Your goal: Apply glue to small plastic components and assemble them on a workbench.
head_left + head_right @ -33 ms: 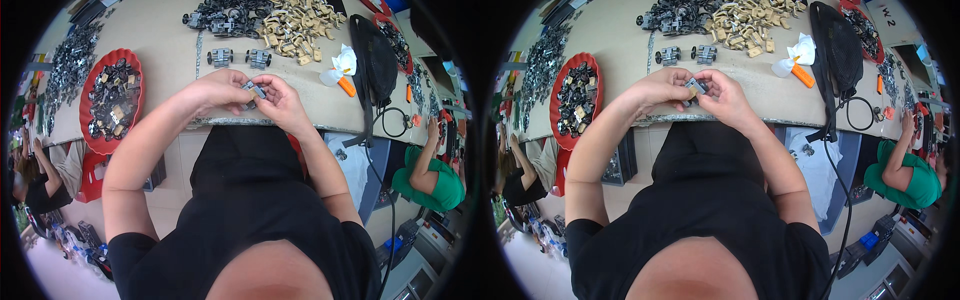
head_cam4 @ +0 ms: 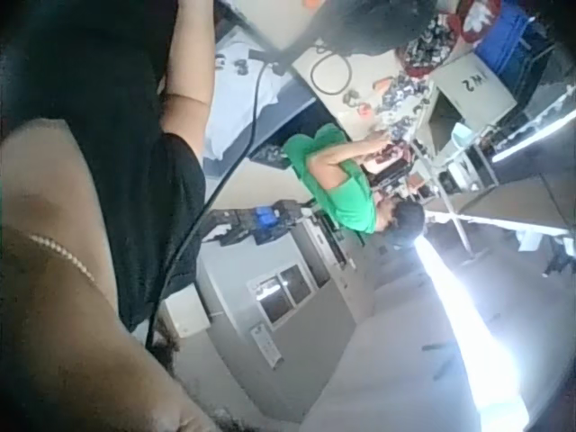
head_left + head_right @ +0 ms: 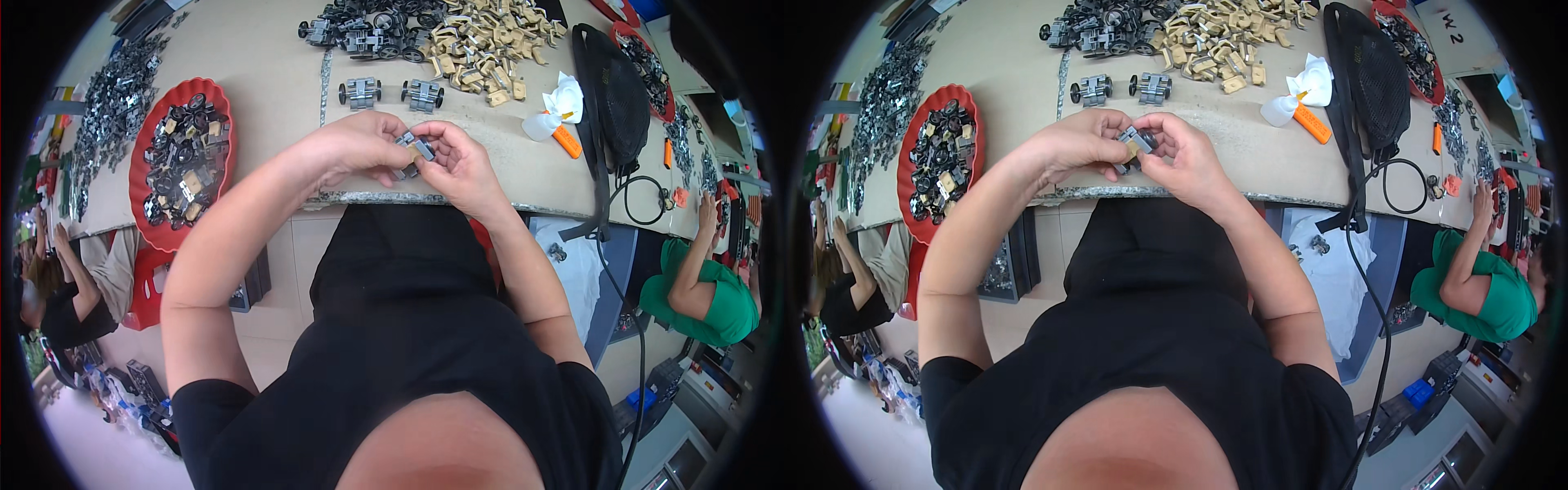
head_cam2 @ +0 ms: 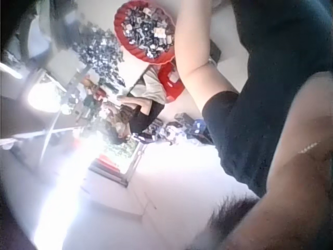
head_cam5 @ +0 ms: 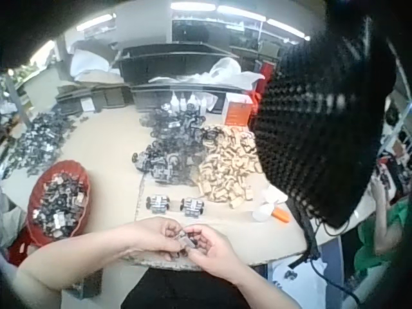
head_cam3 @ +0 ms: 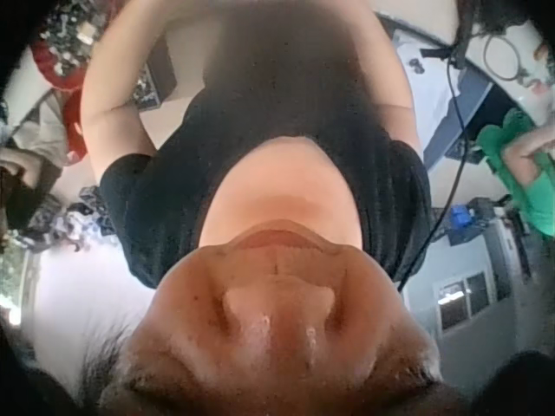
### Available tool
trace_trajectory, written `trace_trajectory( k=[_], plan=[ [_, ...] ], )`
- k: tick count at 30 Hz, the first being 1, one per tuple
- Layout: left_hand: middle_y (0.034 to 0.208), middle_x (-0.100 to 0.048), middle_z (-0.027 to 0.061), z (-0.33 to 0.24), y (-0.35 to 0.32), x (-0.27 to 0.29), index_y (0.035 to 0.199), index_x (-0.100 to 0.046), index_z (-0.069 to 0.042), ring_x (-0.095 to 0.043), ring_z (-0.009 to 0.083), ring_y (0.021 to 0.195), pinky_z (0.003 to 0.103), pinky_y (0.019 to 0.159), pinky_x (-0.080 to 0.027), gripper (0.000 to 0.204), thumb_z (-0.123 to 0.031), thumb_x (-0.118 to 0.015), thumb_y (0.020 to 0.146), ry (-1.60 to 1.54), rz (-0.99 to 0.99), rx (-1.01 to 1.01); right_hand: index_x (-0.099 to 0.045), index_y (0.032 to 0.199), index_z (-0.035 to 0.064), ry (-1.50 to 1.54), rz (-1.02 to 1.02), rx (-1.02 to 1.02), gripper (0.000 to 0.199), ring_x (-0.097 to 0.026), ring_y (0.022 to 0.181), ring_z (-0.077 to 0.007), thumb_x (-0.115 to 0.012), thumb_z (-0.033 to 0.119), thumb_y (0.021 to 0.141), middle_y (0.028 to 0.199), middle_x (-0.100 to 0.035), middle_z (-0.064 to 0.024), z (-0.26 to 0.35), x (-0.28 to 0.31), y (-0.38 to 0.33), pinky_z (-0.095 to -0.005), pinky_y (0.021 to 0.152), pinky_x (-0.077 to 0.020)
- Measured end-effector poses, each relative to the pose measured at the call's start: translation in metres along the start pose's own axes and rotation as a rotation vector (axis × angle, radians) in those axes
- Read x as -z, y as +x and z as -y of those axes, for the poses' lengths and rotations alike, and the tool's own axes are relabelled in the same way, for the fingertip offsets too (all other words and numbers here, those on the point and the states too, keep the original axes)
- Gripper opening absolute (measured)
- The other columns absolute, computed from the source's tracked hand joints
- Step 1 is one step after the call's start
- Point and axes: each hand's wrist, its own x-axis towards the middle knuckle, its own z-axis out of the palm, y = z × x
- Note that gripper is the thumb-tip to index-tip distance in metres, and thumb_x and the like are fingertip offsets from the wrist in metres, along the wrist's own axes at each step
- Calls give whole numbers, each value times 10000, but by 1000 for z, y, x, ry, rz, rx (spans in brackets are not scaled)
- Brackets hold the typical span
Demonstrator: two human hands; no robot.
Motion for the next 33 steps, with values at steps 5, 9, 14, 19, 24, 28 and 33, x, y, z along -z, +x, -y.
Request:
trace_trajectory(
  k=[5, 9, 14, 19, 24, 28, 33],
  plan=[
    [850, -588, 50, -9, 6, 1, 972, -525, 25, -585, 92, 708, 215, 619, -533, 277, 10, -617, 711, 9, 41, 93, -504, 1092, -16, -122, -77, 138, 332, -534, 767, -59, -572, -15, 767, 925, -571, -54, -11, -1, 2, -209, 641, -447],
    [834, -573, 92, -13, 8, -3, 935, -542, 54, -596, 156, 718, 256, 619, -546, 283, 51, -604, 658, 79, -3, 67, -516, 1067, -17, -123, -117, 161, 334, -533, 733, -67, -579, -20, 739, 896, -576, -49, -11, -5, 2, -214, 627, -449],
    [845, -569, 128, -14, 10, -4, 932, -552, 87, -606, 193, 740, 278, 611, -552, 306, 79, -581, 627, 134, -4, 46, -517, 1054, -17, -128, -147, 136, 346, -533, 722, -68, -580, -33, 714, 891, -575, -46, -15, -5, 1, -213, 623, -447],
    [864, -567, 134, -16, 11, -6, 927, -550, 93, -607, 196, 752, 276, 610, -555, 300, 87, -574, 628, 150, -35, 61, -516, 1058, -21, -147, -154, 132, 355, -539, 743, -74, -578, -42, 709, 896, -576, -48, -14, -5, 2, -216, 628, -449],
    [904, -588, 105, -16, 5, -4, 1083, -467, 58, -605, 149, 809, 265, 690, -546, 383, 46, -589, 720, 34, -50, 11, -498, 1105, -36, 26, -254, 212, 366, -549, 770, -97, -578, -22, 748, 909, -573, -67, -10, -10, 4, -222, 666, -466],
    [925, -548, 122, 0, -2, -8, 1072, -460, 69, -603, 166, 778, 271, 667, -553, 371, 18, -607, 735, -193, -161, -47, -464, 1149, -45, -71, -180, 107, 379, -547, 828, -95, -568, -15, 787, 952, -560, -74, -9, -6, 3, -226, 737, -465],
    [956, -556, 120, 9, -11, -14, 1096, -451, 56, -612, 162, 797, 268, 721, -540, 318, -31, -540, 804, -276, -105, -159, -460, 1156, -42, 33, -133, 41, 353, -533, 906, -82, -543, -27, 814, 995, -547, -58, -5, -3, 2, -216, 810, -445]
  ],
)
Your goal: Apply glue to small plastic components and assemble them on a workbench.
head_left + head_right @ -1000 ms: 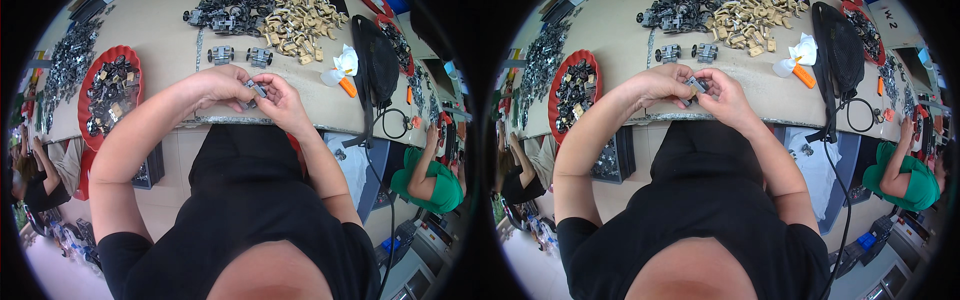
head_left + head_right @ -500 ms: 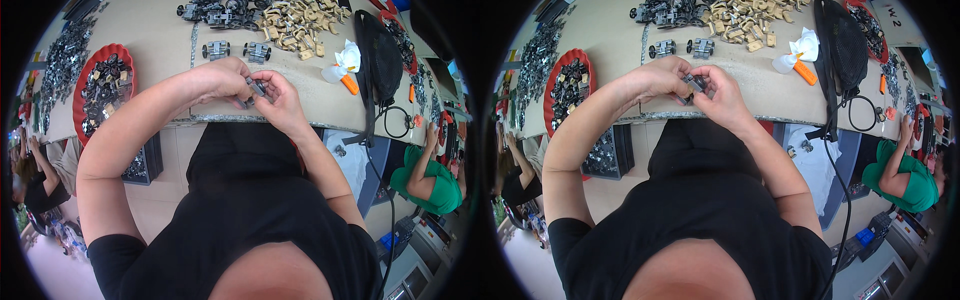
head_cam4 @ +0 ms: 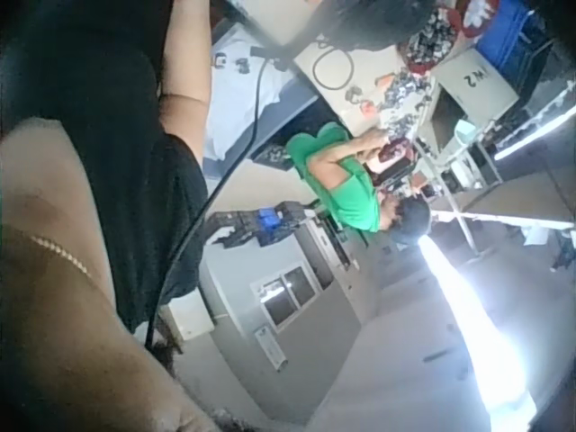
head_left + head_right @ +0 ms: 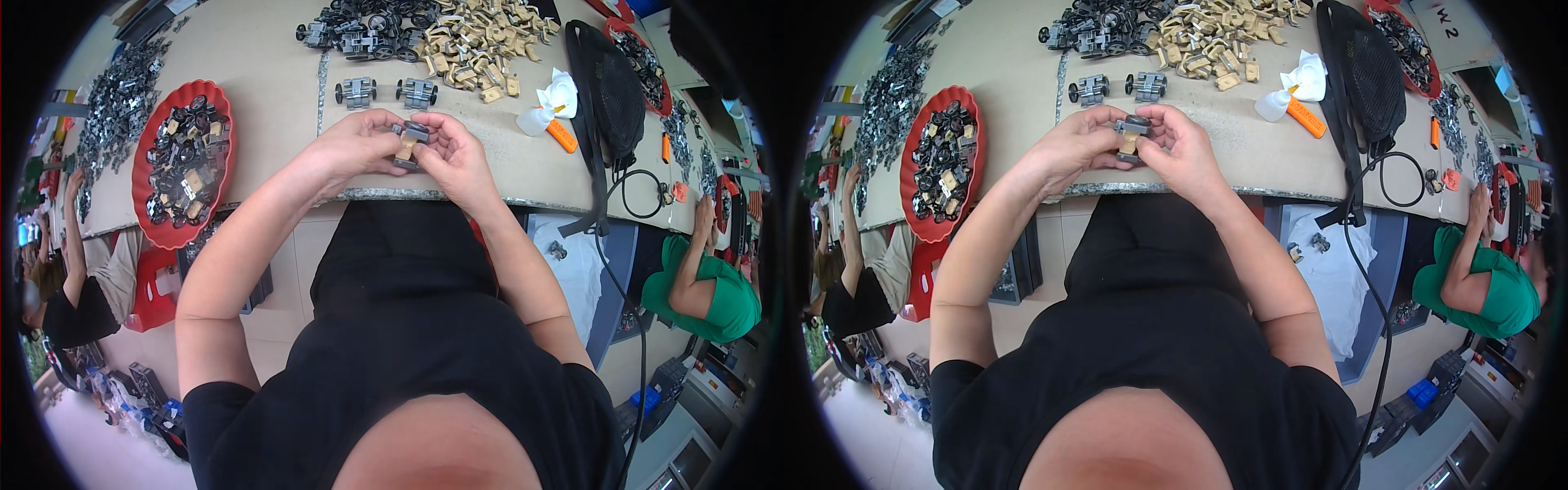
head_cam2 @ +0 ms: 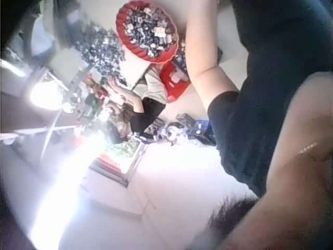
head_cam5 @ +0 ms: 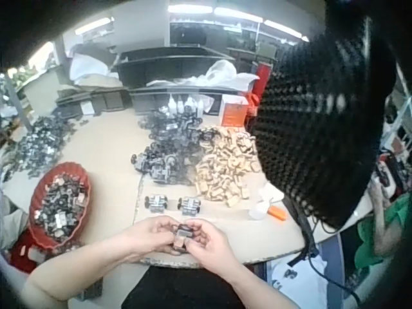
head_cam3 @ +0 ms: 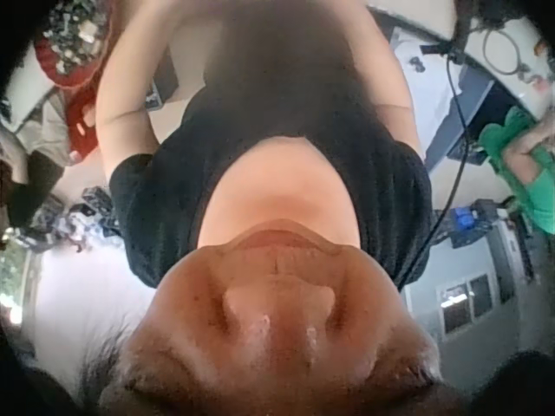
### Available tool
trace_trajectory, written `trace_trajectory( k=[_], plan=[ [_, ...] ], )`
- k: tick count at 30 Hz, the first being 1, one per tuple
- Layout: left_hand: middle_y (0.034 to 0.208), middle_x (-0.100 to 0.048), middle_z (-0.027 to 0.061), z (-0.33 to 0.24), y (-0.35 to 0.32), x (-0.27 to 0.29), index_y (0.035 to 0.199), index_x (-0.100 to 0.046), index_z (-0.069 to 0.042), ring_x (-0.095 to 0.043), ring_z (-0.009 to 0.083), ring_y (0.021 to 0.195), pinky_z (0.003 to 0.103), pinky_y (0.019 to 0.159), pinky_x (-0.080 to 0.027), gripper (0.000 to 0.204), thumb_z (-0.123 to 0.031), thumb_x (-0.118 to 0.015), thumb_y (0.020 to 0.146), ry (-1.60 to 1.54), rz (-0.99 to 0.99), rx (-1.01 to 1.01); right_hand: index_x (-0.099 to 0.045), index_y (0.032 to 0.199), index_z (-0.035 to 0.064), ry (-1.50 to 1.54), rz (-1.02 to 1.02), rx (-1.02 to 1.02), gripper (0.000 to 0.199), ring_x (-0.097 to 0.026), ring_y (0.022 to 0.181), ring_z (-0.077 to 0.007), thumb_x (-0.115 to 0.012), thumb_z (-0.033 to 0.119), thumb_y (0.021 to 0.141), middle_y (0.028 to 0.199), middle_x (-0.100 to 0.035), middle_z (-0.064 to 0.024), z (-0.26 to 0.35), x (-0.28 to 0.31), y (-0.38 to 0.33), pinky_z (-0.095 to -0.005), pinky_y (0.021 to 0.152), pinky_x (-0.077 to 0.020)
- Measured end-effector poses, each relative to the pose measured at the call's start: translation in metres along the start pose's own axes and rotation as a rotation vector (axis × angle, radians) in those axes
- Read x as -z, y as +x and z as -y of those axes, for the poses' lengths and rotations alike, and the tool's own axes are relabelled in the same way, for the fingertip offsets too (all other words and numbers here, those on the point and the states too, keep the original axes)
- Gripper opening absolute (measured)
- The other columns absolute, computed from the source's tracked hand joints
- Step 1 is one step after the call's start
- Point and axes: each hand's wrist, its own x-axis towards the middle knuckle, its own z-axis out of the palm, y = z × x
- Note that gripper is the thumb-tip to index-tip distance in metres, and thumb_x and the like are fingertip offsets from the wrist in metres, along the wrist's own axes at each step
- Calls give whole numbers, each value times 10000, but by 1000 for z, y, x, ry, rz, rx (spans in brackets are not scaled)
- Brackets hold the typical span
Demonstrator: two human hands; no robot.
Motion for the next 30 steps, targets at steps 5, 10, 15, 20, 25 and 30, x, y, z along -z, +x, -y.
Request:
trace_trajectory(
  k=[5, 10, 15, 20, 25, 30],
  plan=[
    [950, -601, 90, 17, 1, 10, 1116, -461, 17, -605, 134, 832, 250, 721, -537, 271, -69, -512, 864, 34, 43, -76, -486, 1123, -42, -33, 12, -18, 339, -543, 871, -82, -559, -23, 793, 968, -565, -61, 3, 0, 1, -220, 783, -455],
    [899, -621, 75, 30, 1, 8, 1104, -477, 18, -604, 111, 790, 244, 712, -528, 256, -81, -514, 871, 9, 47, -207, -490, 1120, -37, -48, 26, -70, 348, -552, 898, -87, -564, -32, 780, 986, -569, -64, 7, 1, 1, -227, 820, -457],
    [920, -622, 71, 34, 0, 5, 1083, -498, 20, -599, 102, 801, 245, 727, -507, 234, -55, -506, 861, 5, 14, -246, -503, 1100, -38, -80, 6, -104, 364, -561, 892, -88, -589, -26, 746, 984, -576, -66, 8, -1, 3, -228, 809, -469],
    [919, -623, 67, 34, 1, 1, 1065, -511, 25, -599, 95, 807, 241, 736, -504, 217, -24, -499, 854, 5, -21, -254, -537, 1043, -34, -55, -33, -64, 360, -511, 741, -50, -670, 48, 718, 884, -583, -44, 6, -3, 5, -192, 665, -439],
    [888, -630, 65, 33, 0, -1, 1048, -523, 36, -602, 87, 797, 230, 732, -496, 202, -38, -522, 860, -17, -36, -243, -507, 1085, -39, -111, 9, -117, 354, -564, 884, -88, -582, -32, 740, 972, -579, -67, 11, -1, 4, -225, 805, -468],
    [923, -612, 88, 34, 4, 4, 1108, -493, 27, -615, 128, 794, 255, 694, -527, 267, -100, -491, 874, -6, 9, -219, -478, 1159, -14, 21, 54, -133, 438, -557, 896, -92, -618, -5, 744, 1007, -565, -57, 6, 2, 5, -237, 813, -465]
  ],
)
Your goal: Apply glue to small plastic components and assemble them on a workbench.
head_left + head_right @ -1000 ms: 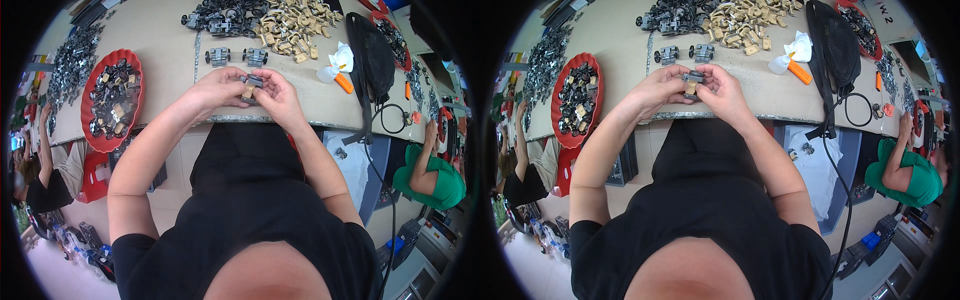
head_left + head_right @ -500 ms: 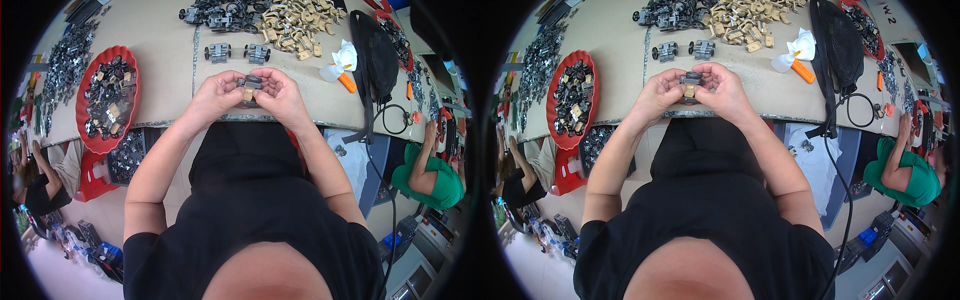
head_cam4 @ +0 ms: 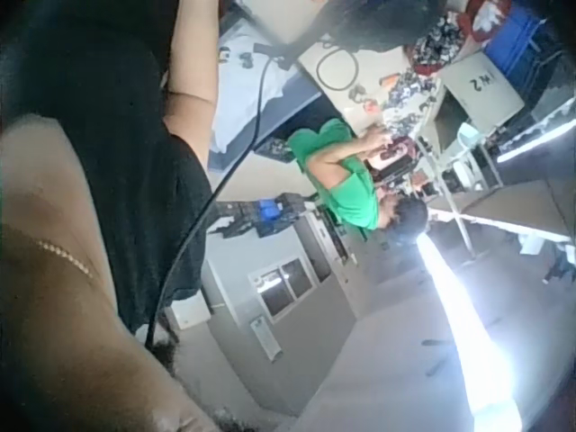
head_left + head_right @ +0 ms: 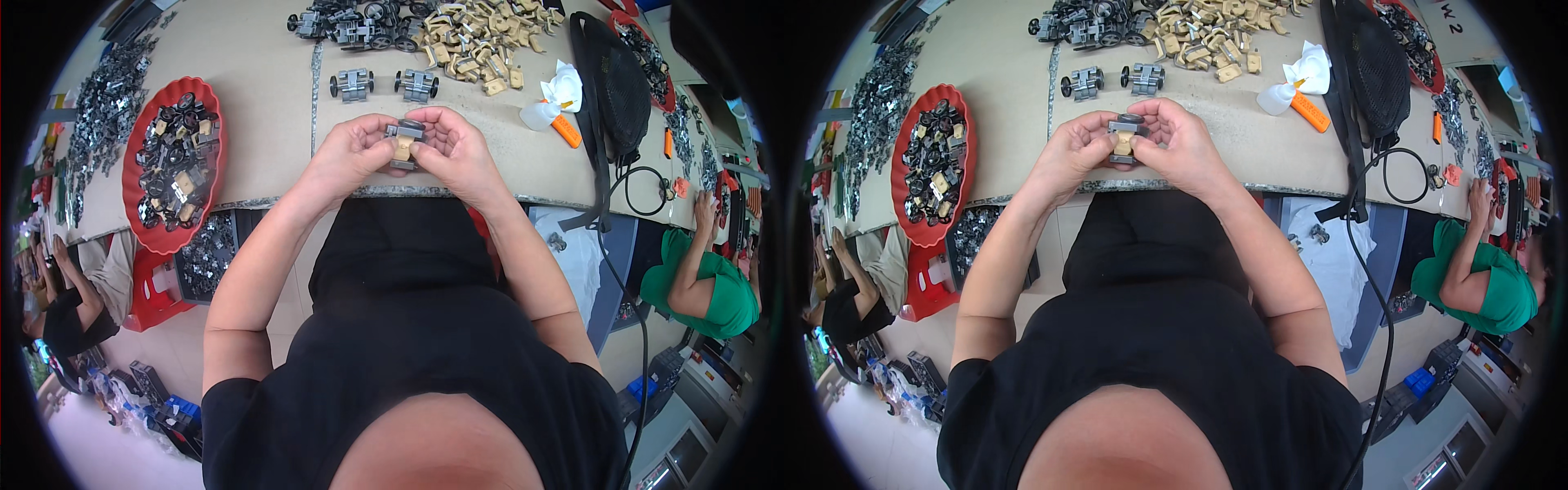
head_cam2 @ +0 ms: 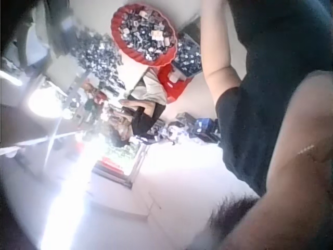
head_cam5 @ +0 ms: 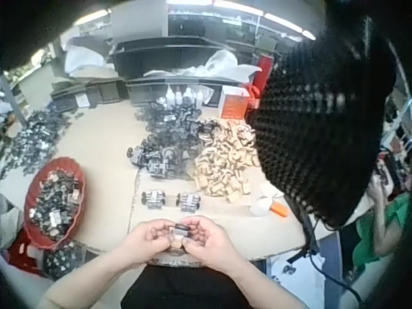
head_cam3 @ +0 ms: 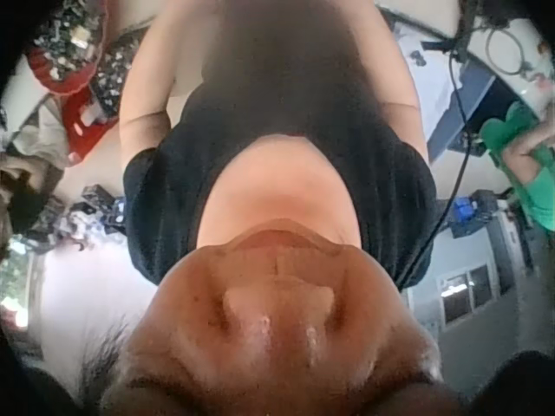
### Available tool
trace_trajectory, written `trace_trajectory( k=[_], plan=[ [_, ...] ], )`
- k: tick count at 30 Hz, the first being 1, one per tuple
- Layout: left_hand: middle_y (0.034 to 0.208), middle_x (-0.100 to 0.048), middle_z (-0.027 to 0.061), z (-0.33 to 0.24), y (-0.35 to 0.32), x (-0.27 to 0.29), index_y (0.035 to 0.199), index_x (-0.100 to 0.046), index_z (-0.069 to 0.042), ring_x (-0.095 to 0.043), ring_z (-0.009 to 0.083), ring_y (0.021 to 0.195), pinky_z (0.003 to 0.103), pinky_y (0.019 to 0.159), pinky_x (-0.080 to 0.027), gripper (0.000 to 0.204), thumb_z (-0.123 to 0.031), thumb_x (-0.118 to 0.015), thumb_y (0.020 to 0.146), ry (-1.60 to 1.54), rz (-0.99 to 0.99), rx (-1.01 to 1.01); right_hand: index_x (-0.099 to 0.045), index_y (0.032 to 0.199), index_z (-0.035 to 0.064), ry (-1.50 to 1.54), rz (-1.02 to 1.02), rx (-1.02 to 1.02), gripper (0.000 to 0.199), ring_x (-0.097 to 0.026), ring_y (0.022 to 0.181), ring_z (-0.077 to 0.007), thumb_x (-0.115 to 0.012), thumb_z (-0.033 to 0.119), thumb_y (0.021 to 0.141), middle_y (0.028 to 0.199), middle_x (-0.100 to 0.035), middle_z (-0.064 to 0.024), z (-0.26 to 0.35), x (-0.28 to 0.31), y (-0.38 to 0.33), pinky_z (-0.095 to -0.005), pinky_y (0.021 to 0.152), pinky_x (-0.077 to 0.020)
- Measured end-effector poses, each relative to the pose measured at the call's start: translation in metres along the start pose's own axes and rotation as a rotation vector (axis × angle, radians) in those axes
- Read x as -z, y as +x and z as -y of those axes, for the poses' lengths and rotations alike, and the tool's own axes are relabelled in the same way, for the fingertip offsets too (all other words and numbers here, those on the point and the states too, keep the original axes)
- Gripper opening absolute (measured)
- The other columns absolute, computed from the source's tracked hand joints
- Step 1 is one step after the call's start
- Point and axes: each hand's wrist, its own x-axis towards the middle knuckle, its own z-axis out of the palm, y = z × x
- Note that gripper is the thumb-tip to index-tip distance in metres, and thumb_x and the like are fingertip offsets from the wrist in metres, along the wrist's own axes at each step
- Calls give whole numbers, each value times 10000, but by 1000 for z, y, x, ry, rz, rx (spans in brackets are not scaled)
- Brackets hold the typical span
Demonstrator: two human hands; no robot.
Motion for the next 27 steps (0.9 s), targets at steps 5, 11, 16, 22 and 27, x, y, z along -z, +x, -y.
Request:
trace_trajectory(
  k=[5, 11, 16, 22, 27],
  plan=[
    [901, -577, 114, -11, 6, 16, 1201, -407, 25, -612, 167, 666, 299, 542, -545, 371, -157, -418, 878, -380, 291, 192, -439, 1265, 73, 78, 185, 79, 635, -499, 721, -60, -714, 27, 694, 1037, -501, -50, 18, 8, -1, -191, 660, -454],
    [954, -566, 153, 7, 8, 20, 1159, -417, -5, -616, 184, 662, 280, 420, -516, 306, -171, -387, 904, -837, 452, 298, -530, 1044, 80, -234, 228, 205, 446, -478, 668, -49, -724, 8, 649, 960, -486, -14, 26, 8, 3, -177, 564, -411],
    [766, -565, 130, 5, 4, 17, 1128, -457, -12, -598, 183, 579, 300, 397, -516, 300, -220, -362, 934, -772, 523, 331, -516, 890, 76, -381, 339, 228, 299, -461, 599, -29, -702, 8, 666, 779, -497, 30, 30, 11, 6, -169, 509, -370],
    [924, -545, 124, -14, -14, 10, 1149, -440, -10, -607, 176, 718, 320, 546, -545, 311, -193, -447, 898, 28, -6, 11, -503, 889, 48, -257, 287, 31, 310, -504, 835, -51, -707, -37, 672, 914, -486, 9, 17, 18, 1, -192, 714, -425],
    [968, -523, 68, -25, -25, 5, 985, -562, -116, -572, 231, 858, 330, 683, -491, 403, -110, -741, 624, 1095, -103, -668, -505, 887, 40, -304, 320, 34, 296, -503, 843, -53, -702, -36, 680, 917, -481, 5, 11, 22, 1, -207, 740, -436]
  ],
)
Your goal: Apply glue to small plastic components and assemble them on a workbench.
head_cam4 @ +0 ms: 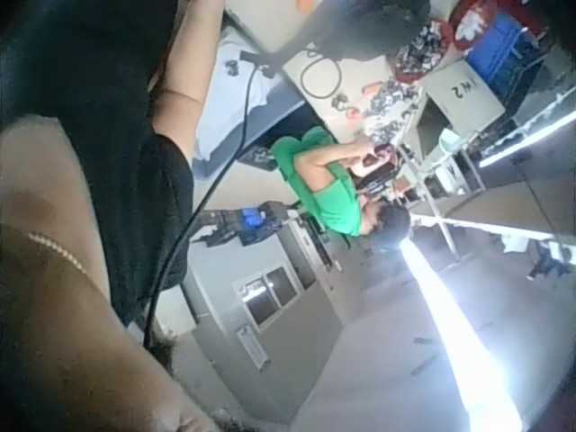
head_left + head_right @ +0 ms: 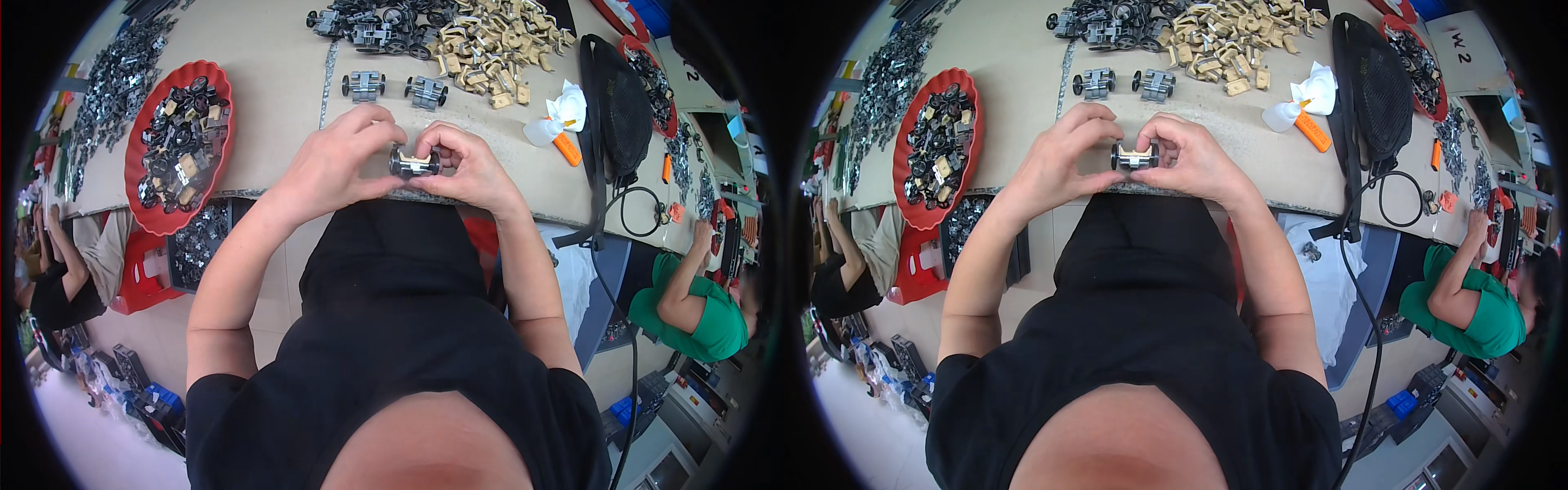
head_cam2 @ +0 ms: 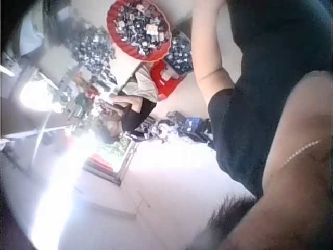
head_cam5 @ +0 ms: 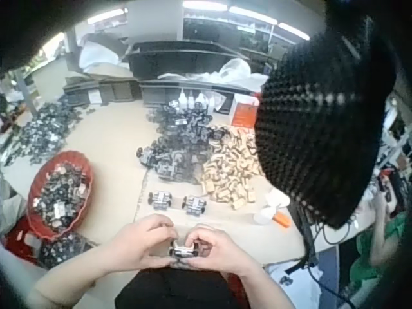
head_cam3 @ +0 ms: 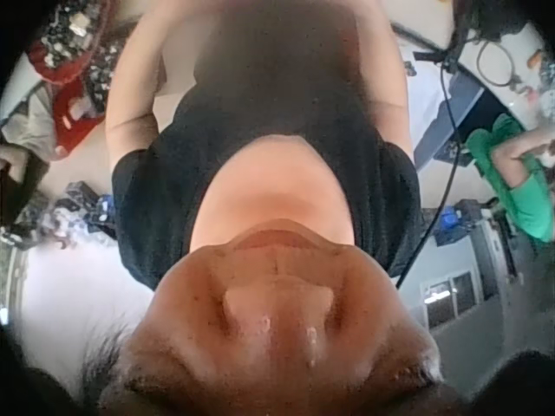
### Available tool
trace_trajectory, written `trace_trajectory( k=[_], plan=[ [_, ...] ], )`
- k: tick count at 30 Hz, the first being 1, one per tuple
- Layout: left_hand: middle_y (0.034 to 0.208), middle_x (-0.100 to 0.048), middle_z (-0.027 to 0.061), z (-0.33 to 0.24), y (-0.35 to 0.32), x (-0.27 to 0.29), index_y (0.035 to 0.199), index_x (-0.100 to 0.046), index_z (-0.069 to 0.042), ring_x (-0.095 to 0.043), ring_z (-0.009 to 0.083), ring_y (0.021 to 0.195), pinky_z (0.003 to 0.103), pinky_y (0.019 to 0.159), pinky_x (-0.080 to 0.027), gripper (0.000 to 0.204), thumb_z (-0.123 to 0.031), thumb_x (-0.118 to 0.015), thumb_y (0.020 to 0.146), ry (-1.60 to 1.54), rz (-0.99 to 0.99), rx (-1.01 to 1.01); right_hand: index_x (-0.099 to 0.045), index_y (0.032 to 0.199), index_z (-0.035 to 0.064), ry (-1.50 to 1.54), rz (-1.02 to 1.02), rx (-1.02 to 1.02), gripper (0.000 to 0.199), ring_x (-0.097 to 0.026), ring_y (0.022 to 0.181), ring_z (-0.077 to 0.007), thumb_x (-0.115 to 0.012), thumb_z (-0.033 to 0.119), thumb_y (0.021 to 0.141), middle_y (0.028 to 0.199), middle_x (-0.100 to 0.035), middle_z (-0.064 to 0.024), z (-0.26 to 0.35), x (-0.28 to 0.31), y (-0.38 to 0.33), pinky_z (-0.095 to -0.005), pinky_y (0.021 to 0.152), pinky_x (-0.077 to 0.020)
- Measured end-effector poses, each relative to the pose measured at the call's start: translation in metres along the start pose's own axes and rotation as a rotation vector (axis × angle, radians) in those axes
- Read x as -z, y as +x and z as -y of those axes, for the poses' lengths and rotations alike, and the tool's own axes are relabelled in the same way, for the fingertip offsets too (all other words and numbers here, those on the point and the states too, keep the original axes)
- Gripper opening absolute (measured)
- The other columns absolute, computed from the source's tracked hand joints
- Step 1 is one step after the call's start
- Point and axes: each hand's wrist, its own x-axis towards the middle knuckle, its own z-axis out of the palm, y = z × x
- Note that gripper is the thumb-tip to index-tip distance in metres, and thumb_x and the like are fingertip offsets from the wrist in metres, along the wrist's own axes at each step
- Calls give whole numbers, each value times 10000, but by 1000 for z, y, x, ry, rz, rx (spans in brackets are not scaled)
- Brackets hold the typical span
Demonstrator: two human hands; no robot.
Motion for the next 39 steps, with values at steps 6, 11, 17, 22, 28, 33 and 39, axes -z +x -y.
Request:
trace_trajectory(
  k=[6, 11, 17, 22, 28, 33, 39],
  plan=[
    [967, -546, 39, -5, 16, 4, 913, -557, -99, -581, 232, 786, 323, 608, -483, 374, -99, -710, 572, 180, 70, -124, -512, 884, 40, 66, -33, 82, 292, -488, 718, -28, -715, 1, 679, 834, -508, 19, -6, -1, 3, -186, 605, -403],
    [877, -565, 11, -4, 23, 0, 813, -573, -84, -578, 218, 713, 327, 585, -472, 273, -79, -684, 563, 192, 134, -159, -521, 866, 45, 76, -48, 99, 280, -473, 651, -13, -724, 20, 675, 791, -522, 31, -6, -2, 4, -174, 533, -381],
    [845, -571, 8, -5, 25, -1, 775, -583, -68, -577, 214, 691, 324, 576, -464, 235, -75, -683, 562, 89, 169, -79, -533, 852, 37, 41, -51, 93, 261, -472, 692, -21, -721, 8, 672, 850, -512, 26, -4, -2, 4, -173, 564, -385],
    [851, -569, 10, -5, 24, -2, 830, -588, -65, -581, 208, 723, 324, 602, -468, 278, -70, -688, 571, 73, 177, -51, -541, 884, 25, 84, -24, 40, 256, -481, 749, -42, -697, -11, 684, 917, -492, 5, 5, 0, 1, -164, 613, -408],
    [936, -567, 56, -20, 19, 1, 1009, -572, -90, -578, 240, 819, 324, 659, -481, 463, -107, -738, 577, 162, 134, -159, -531, 861, 26, -164, -104, 279, 233, -514, 762, -75, -698, 26, 700, 911, -508, -7, 0, -5, -12, -211, 616, -449],
    [1152, -503, 136, -16, -15, 2, 1189, -453, 5, -555, 178, 884, 297, 765, -464, 572, -38, -717, 683, -203, -24, -26, -548, 887, 39, 352, -106, 151, 328, -505, 666, -46, -773, 113, 661, 854, -541, 5, -22, -6, -106, -205, 564, -430],
    [1056, -538, 108, 6, -56, -2, 1167, -444, 32, -570, 125, 817, 223, 721, -463, 411, 56, -591, 784, -458, -266, 373, -547, 962, 41, 481, -984, -414, 304, -562, 691, -104, -700, 155, 726, 838, -576, -32, -103, 42, -274, -235, 602, -465]
  ],
)
